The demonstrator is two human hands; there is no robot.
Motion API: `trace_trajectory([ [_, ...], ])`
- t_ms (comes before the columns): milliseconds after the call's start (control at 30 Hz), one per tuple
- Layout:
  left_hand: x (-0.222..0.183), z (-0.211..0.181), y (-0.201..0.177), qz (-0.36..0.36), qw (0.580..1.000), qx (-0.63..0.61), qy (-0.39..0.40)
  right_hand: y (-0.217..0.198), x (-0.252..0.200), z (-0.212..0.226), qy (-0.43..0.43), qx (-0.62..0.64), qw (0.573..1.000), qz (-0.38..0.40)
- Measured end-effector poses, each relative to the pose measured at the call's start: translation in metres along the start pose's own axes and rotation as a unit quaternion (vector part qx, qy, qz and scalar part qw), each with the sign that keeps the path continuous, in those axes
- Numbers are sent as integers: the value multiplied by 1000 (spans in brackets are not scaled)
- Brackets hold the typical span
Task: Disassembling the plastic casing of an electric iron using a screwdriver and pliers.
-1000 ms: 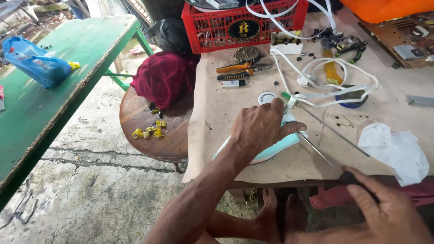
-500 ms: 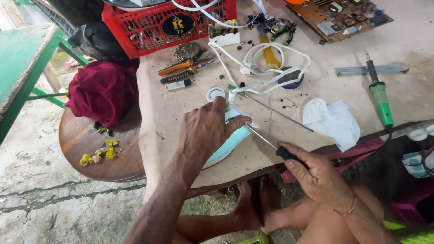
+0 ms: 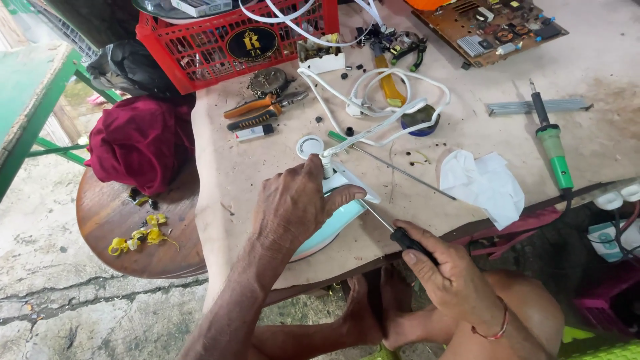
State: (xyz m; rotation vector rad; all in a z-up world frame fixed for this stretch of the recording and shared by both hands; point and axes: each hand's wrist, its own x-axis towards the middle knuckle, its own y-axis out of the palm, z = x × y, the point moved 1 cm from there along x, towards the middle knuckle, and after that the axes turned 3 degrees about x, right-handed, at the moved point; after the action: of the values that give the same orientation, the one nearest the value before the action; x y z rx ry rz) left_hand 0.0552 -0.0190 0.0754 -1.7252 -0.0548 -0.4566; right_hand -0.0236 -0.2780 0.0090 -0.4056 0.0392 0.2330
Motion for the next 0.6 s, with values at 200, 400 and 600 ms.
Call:
trace_trajectory([
  [200,2,8,-3,88,994,-70,11,-24,3,22,24,-8,1000,14],
  [400,5,7,-7,109,992,-62,-4,-24,-5,52,-74,-126,989,-1],
  [600,5,6,-28,127,984,-122,10,-25,-5,67,-25,-187,981,35],
])
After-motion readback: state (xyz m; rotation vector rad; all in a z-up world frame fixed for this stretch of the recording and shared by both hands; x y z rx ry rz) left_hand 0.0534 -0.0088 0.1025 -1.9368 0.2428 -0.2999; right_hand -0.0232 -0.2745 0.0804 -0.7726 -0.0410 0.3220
